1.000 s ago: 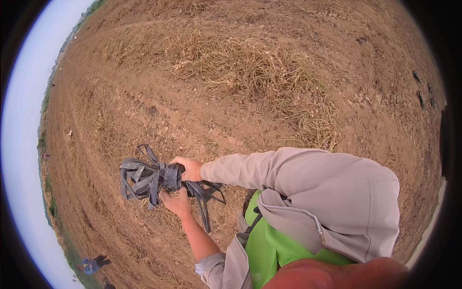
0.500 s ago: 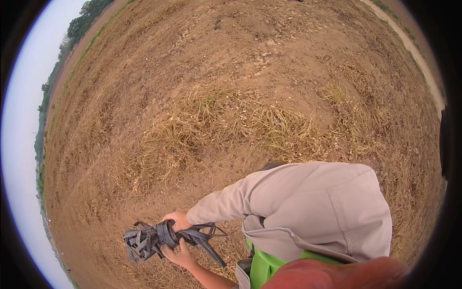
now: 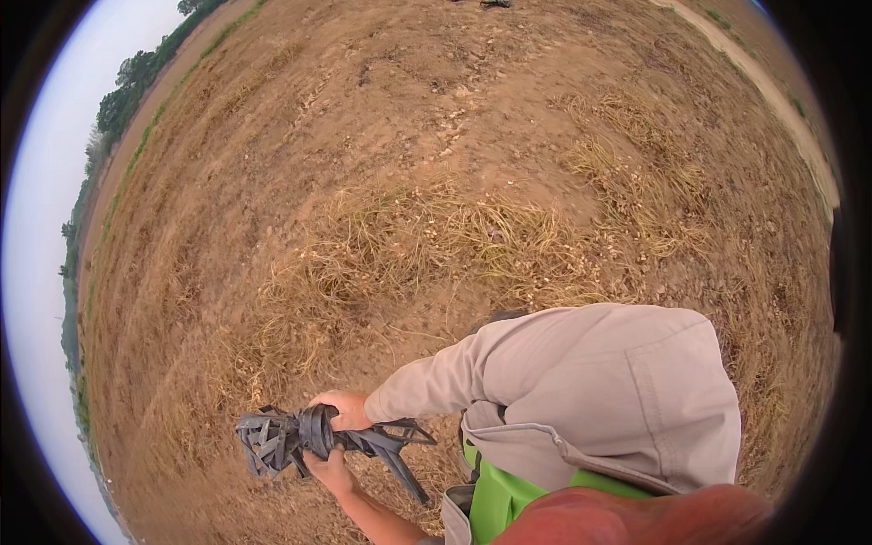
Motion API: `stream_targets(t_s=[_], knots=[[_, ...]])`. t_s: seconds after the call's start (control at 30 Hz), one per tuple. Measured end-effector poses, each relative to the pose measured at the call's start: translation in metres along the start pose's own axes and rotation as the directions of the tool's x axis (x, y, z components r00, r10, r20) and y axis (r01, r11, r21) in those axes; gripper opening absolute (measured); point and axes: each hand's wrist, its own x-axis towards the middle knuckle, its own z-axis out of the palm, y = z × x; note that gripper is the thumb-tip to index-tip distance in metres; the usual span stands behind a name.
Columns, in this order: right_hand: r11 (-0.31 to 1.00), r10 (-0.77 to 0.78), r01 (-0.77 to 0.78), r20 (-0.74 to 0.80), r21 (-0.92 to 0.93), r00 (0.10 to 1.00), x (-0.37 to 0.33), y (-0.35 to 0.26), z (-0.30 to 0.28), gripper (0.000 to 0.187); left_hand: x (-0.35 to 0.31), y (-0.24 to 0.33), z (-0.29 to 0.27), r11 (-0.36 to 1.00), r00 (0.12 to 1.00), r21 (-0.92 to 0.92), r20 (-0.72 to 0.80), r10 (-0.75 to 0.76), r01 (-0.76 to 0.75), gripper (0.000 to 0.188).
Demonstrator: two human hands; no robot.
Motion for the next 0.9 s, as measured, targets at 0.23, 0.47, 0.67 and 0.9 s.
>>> stream_targets(t_s=[0.23, 0.47, 0.67, 0.9], knots=[[0.851, 0.524, -0.506, -0.269, 0.139, 0.808, 0.008, 0.033, -0.033, 0.065, 0.001, 0.001, 0.033, 0.815, 0.957, 0.551, -0.090, 0.275, -0.182, 0.080], [0.618, 0.786, -0.569, -0.403, 0.542, 0.469, -0.011, 0.136, -0.229, 0.063, -0.093, -0.226, 0.034, 0.751, 0.936, 0.560, -0.180, -0.302, 0.350, 0.058], [0.664, 0.745, -0.478, -0.562, 0.575, 0.359, 0.021, 0.142, -0.501, 0.052, -0.370, -0.381, 0.075, 0.190, 0.254, 0.669, 0.001, -0.967, 0.719, 0.064], [0.989, -0.143, 0.079, -0.907, -0.121, 0.395, 0.144, -0.090, -0.679, 0.060, -0.496, -0.321, 0.187, 0.142, 0.181, 0.491, -0.033, -0.983, 0.860, 0.064]])
